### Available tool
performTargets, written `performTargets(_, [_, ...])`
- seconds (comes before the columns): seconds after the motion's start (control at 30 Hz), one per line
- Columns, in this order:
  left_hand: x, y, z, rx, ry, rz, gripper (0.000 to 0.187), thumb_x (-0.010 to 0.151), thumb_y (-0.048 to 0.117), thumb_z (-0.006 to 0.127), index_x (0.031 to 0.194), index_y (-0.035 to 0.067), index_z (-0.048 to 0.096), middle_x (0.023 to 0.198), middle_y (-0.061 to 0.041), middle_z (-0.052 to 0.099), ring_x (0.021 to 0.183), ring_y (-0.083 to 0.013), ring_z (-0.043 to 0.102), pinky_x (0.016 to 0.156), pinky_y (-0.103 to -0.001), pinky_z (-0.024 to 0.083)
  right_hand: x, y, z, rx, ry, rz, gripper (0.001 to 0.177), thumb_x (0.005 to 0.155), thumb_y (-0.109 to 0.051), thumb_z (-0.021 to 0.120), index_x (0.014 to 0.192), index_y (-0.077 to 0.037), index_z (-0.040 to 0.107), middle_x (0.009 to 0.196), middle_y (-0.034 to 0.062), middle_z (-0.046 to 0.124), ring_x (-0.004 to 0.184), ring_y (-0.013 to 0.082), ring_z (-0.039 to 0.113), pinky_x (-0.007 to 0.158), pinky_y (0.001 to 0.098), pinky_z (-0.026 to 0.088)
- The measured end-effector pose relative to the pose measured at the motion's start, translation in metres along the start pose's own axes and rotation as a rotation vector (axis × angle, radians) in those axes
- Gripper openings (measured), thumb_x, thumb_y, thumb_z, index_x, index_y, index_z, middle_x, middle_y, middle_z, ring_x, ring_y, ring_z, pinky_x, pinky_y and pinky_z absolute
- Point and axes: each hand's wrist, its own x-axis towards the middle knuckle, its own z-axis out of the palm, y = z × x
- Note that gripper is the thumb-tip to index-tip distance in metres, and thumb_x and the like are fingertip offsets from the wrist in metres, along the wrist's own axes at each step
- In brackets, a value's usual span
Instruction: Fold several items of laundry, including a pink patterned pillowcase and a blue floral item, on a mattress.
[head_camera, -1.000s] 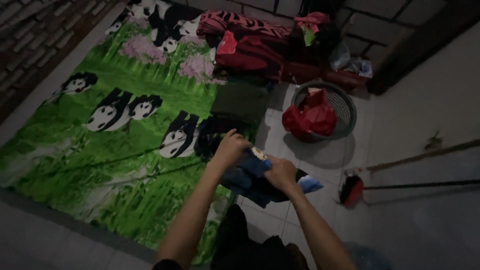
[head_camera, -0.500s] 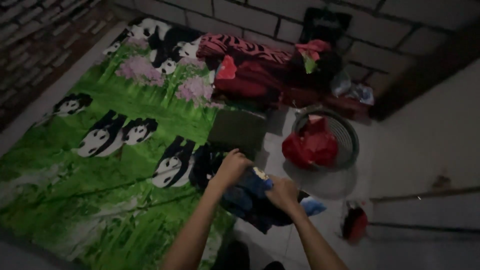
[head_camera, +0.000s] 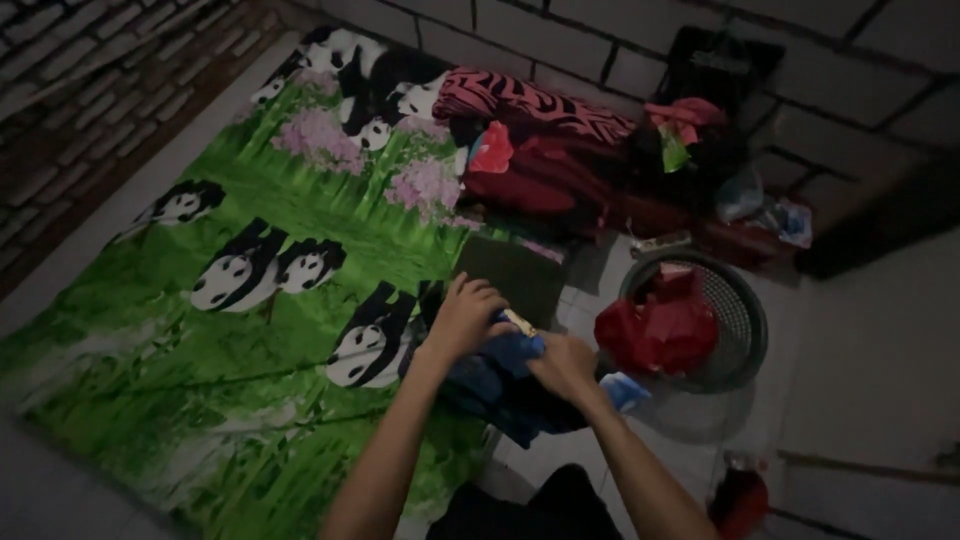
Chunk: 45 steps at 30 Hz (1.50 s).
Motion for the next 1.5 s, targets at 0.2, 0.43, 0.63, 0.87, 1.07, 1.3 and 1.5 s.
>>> performTargets(0.2, [0.022, -0.004, -0.010, 0.133, 0.161, -0.069, 0.058, 0.090, 0.048, 0.074, 0.132, 0.008, 0.065, 0.149, -0.020, 0.053, 0.146, -0.0431, 0.039, 0.123, -0.061, 0.021, 0.045, -0.015, -0.036, 0.079, 0.026, -0.054, 0.038, 0.072, -0.033, 0.073, 0.109, -0.023, 0.079, 0.084, 0.0143, 0.076, 0.075, 0.0371, 0.071, 0.067, 0.0501, 0.055])
performTargets(0.43, [0.061, 0.001, -0.005, 0.210, 0.218, -0.226, 0.074, 0.095, 0.048, 0.070, 0.153, 0.009, 0.046, 0.163, -0.024, 0.034, 0.152, -0.0460, 0.027, 0.124, -0.061, 0.019, 0.100, 0.006, -0.058, 0.134, -0.090, -0.020, 0.030, 0.078, -0.038, 0.073, 0.103, -0.023, 0.080, 0.087, 0.0120, 0.078, 0.074, 0.0338, 0.075, 0.070, 0.0461, 0.059])
performTargets(0.63, [0.093, 0.015, 0.015, 0.213, 0.275, -0.357, 0.073, 0.100, 0.042, 0.066, 0.159, 0.008, 0.039, 0.167, -0.026, 0.029, 0.153, -0.0476, 0.026, 0.122, -0.060, 0.023, 0.142, 0.031, -0.077, 0.209, -0.040, -0.010, 0.042, 0.069, -0.035, 0.080, 0.109, -0.020, 0.080, 0.091, 0.0168, 0.076, 0.083, 0.0393, 0.073, 0.074, 0.0505, 0.057])
performTargets(0.87, [0.135, -0.002, 0.026, 0.207, 0.261, -0.388, 0.075, 0.096, 0.035, 0.069, 0.159, 0.010, 0.038, 0.167, -0.024, 0.027, 0.154, -0.0461, 0.026, 0.123, -0.061, 0.023, 0.207, 0.080, -0.078, 0.258, 0.177, -0.252, 0.048, 0.070, -0.027, 0.084, 0.111, -0.004, 0.077, 0.100, 0.0201, 0.077, 0.086, 0.0388, 0.074, 0.076, 0.0456, 0.058])
performTargets(1.07, [0.151, -0.013, 0.022, 0.174, 0.165, -0.384, 0.077, 0.095, 0.033, 0.071, 0.160, 0.013, 0.034, 0.167, -0.023, 0.025, 0.153, -0.0461, 0.023, 0.120, -0.063, 0.023, 0.242, 0.115, -0.092, 0.606, 0.013, 0.107, 0.035, 0.080, -0.026, 0.081, 0.104, -0.001, 0.079, 0.095, 0.0112, 0.080, 0.080, 0.0245, 0.077, 0.075, 0.0370, 0.059])
performTargets(1.3, [0.182, -0.043, 0.029, 0.156, 0.087, -0.410, 0.075, 0.097, 0.033, 0.070, 0.160, 0.015, 0.035, 0.165, -0.021, 0.029, 0.154, -0.0435, 0.025, 0.122, -0.062, 0.024, 0.284, 0.106, -0.144, 0.911, 0.108, 0.504, 0.037, 0.078, -0.020, 0.088, 0.103, 0.003, 0.073, 0.102, 0.0109, 0.075, 0.087, 0.0245, 0.070, 0.078, 0.0421, 0.054])
performTargets(1.5, [0.226, -0.078, 0.049, 0.215, 0.049, -0.443, 0.071, 0.100, 0.032, 0.069, 0.160, 0.013, 0.036, 0.166, -0.022, 0.027, 0.152, -0.0451, 0.024, 0.119, -0.063, 0.022, 0.367, 0.143, -0.145, 1.193, 0.259, 0.320, 0.053, 0.076, -0.018, 0.091, 0.119, 0.000, 0.065, 0.117, 0.0066, 0.071, 0.100, 0.0238, 0.068, 0.085, 0.0406, 0.055])
